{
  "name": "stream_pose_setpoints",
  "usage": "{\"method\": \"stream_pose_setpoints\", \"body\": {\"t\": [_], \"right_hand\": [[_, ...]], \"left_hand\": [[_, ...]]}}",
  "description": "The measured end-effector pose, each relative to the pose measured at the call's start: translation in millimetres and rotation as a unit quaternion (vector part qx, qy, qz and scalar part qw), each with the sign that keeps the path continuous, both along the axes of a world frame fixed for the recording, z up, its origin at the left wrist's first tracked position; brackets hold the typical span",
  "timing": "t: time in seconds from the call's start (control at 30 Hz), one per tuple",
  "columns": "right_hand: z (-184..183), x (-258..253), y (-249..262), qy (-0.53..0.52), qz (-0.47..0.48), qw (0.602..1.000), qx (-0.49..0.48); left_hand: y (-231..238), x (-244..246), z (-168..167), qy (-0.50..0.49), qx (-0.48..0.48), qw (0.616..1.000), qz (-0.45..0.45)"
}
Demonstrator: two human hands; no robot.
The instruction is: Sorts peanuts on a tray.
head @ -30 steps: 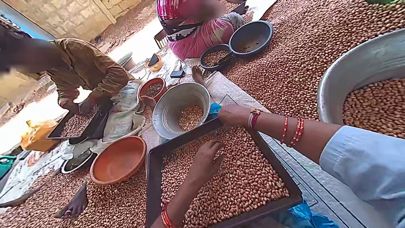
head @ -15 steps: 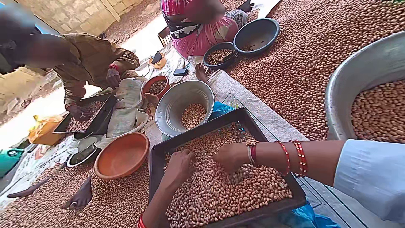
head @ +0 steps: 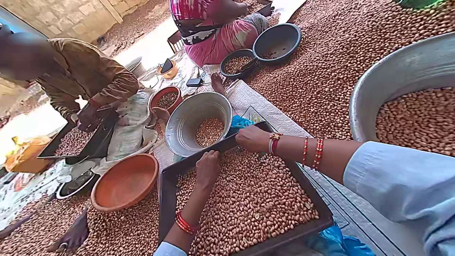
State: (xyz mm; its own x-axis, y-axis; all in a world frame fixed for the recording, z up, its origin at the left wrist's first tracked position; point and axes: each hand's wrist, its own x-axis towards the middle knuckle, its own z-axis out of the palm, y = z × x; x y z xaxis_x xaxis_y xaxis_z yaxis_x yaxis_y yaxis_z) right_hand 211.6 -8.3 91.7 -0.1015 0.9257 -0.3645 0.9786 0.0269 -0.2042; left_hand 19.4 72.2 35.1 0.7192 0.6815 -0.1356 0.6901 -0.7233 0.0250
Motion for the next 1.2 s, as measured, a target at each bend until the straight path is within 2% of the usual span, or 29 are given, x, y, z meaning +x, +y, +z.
{"method": "stream_pose_setpoints", "body": {"t": [0.17, 0.23, 0.3, 0.4, 0.47, 0.53, 0.63, 0.7, 0.77, 0.87, 0.97, 1.07, 1.2], "right_hand": [[-13.6, -10.6, -3.9, -0.018, 0.009, 1.0, -0.015], [-15.0, -13.6, -6.2, -0.028, 0.016, 0.999, -0.009], [-14.3, -15.2, -7.9, -0.032, 0.022, 0.999, -0.006], [-16.1, -15.0, -8.0, -0.031, 0.027, 0.999, -0.006], [-16.2, -15.1, -6.6, -0.033, 0.027, 0.999, -0.01], [-15.2, -15.0, -5.7, -0.036, 0.021, 0.999, -0.015], [-12.8, -10.6, -4.7, -0.03, 0.011, 0.999, -0.031], [-10.6, -2.1, 1.1, -0.001, 0.006, 0.999, -0.033], [-8.1, 8.4, 9.1, 0.066, -0.009, 0.998, -0.006], [1.4, 13.0, 14.6, 0.174, -0.042, 0.983, 0.039], [6.8, 10.6, 13.9, 0.167, -0.009, 0.985, 0.047], [6.9, 5.4, 6.5, 0.084, 0.044, 0.995, 0.044], [8.5, -4.9, -5.3, 0.007, 0.069, 0.998, 0.004]], "left_hand": [[1.8, 3.3, 11.3, 0.069, -0.076, 0.993, 0.053], [6.3, 0.7, 14.0, 0.031, -0.12, 0.99, 0.063], [11.0, -3.8, 14.2, -0.067, -0.17, 0.982, 0.058], [4.7, -2.3, 9.6, -0.175, -0.173, 0.969, -0.009], [-8.3, 5.3, 0.3, -0.21, -0.161, 0.962, -0.071], [-24.0, 15.5, -9.1, -0.207, -0.14, 0.961, -0.115], [-42.3, 28.4, -12.0, -0.136, -0.121, 0.976, -0.12], [-42.5, 30.5, -11.7, -0.144, -0.124, 0.975, -0.118], [-31.9, 25.7, -9.8, -0.225, -0.151, 0.958, -0.098], [-8.7, 7.6, 2.3, -0.311, -0.239, 0.92, -0.001], [-0.1, -6.4, 6.0, -0.275, -0.213, 0.937, 0.019], [-9.0, -8.3, -3.0, -0.193, -0.156, 0.969, -0.002], [-18.2, 1.0, -12.4, -0.101, -0.124, 0.987, -0.028]]}}
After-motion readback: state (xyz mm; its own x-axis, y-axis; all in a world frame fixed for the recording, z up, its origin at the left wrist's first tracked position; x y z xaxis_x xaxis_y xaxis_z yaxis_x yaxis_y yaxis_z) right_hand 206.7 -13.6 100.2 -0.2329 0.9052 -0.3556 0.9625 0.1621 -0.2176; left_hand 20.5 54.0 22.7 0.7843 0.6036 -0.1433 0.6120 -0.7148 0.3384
